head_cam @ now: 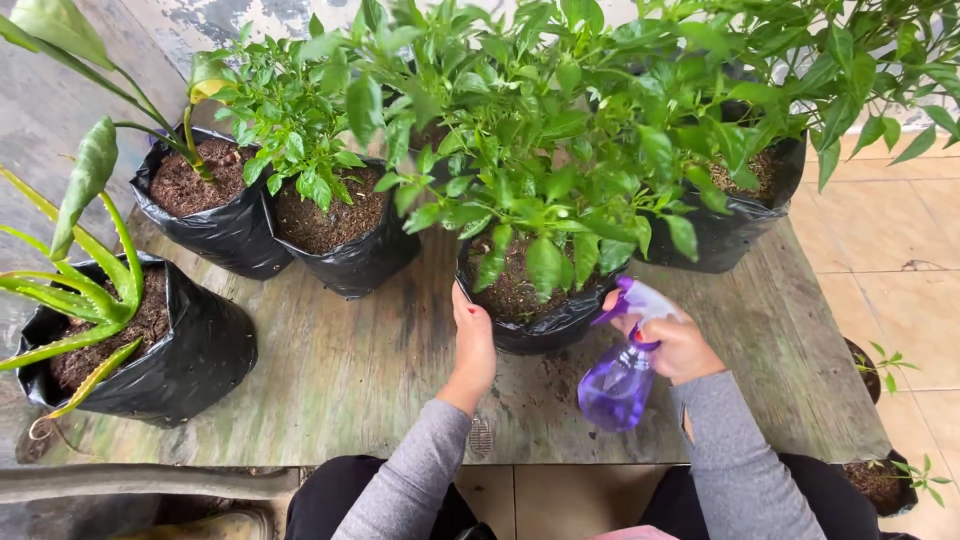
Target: Spraying water onto potted pepper and aloe vera plants using a spray bottle.
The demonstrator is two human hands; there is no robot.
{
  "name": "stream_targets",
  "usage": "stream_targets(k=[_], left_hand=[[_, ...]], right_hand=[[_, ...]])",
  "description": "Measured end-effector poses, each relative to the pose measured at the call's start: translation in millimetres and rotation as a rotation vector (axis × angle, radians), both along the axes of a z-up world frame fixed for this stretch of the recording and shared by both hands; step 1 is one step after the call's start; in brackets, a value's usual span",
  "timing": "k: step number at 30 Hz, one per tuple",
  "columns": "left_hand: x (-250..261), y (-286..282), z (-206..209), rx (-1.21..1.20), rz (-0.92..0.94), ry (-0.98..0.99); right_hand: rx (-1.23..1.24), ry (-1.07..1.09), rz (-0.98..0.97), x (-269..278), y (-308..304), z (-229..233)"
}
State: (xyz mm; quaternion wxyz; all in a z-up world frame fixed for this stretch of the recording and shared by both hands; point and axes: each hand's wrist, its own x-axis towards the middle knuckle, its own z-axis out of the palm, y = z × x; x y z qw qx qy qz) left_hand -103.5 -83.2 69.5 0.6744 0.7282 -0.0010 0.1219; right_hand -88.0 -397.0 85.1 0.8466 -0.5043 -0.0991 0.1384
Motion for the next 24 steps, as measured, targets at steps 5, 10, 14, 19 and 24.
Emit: stream_targets(k=[5, 10, 14, 19, 24], left_hand=[[-20.5, 0.7, 15.5, 0.165, -0.020, -0.125], [-35.7, 18.6, 64.8, 0.143, -0.240, -0.199], [-34.5, 28.4, 49.6, 0.278, -0.205, -0.256], [-41.2, 24.9, 73.2, 0.236, -0.197, -0.263], [-43.6, 24.9, 66.8, 0.285, -0.164, -0.239]], right_hand=[[0.090, -0.042, 0.028, 16.1, -5.4, 4.2], [-0.179, -0.030, -0.054, -18.1, 15.1, 53.8], [-0.371, -0.186, -0.157, -58.7, 24.9, 71.8], [-0.716, -0.452, -0.339, -97.1, 49.5, 118.0], [-0.777, -0.350, -0.387, -112.9, 82.9, 142.8]])
